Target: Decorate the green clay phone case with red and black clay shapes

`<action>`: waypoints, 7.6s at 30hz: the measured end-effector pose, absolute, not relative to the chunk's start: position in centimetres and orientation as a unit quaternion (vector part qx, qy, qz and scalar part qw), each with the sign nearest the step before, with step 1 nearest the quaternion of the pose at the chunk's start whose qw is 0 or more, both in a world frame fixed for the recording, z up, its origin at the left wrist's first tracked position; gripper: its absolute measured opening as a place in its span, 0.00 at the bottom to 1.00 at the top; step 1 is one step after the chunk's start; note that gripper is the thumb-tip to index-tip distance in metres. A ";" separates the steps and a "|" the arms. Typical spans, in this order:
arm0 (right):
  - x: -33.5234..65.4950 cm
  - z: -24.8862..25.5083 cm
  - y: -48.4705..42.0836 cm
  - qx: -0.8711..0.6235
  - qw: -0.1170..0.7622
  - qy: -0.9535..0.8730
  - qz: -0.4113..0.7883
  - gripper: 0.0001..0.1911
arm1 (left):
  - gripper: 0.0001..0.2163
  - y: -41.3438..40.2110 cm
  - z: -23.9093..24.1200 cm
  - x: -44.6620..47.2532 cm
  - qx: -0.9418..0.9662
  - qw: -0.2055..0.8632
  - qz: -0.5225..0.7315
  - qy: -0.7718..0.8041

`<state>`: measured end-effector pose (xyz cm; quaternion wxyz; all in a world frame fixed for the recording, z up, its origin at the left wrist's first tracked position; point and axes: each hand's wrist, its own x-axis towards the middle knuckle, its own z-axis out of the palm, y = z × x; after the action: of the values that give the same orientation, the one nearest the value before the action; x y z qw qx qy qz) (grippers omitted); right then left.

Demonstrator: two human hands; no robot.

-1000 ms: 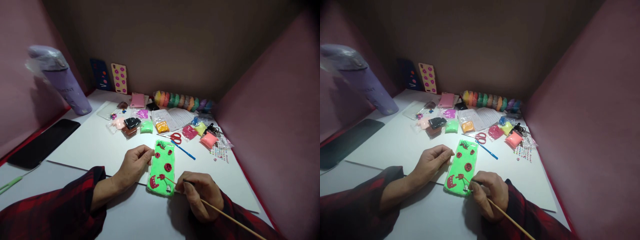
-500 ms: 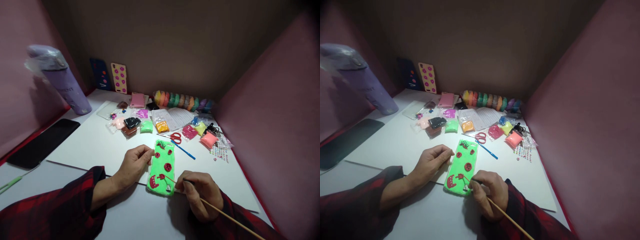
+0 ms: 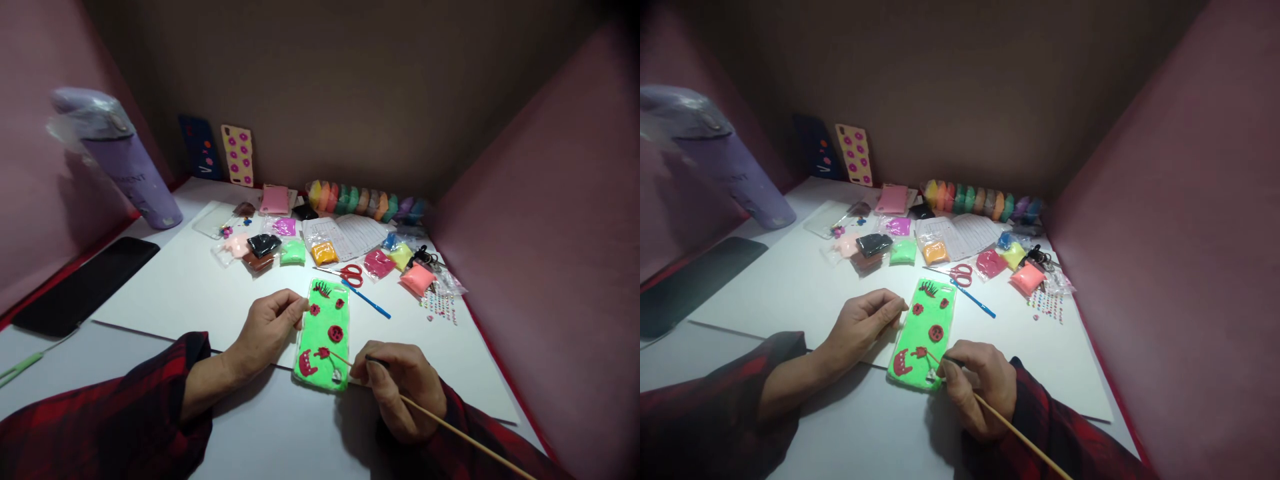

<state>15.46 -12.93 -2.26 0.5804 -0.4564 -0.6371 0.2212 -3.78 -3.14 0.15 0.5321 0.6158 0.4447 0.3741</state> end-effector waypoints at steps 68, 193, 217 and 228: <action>14.3 -0.8 -11.8 -0.367 0.639 -0.633 0.240 0.09 | 0.05 -3.1 -0.7 -3.8 0.547 0.580 0.417 0.436; 14.3 -2.2 -8.4 -0.498 0.551 -0.562 0.363 0.04 | 0.08 -3.5 -0.6 -3.4 0.589 0.534 0.408 0.449; 14.4 -1.8 -8.4 -0.486 0.550 -0.555 0.392 0.04 | 0.09 -3.5 -0.7 -3.4 0.592 0.534 0.401 0.451; 14.4 -2.2 -8.4 -0.478 0.562 -0.548 0.394 0.04 | 0.09 -3.6 -0.6 -3.5 0.610 0.509 0.386 0.469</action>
<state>14.39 -8.40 -2.25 0.5622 -0.4780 -0.5475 0.3945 -3.53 -3.63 -0.62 0.5087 0.6100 0.4694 0.3858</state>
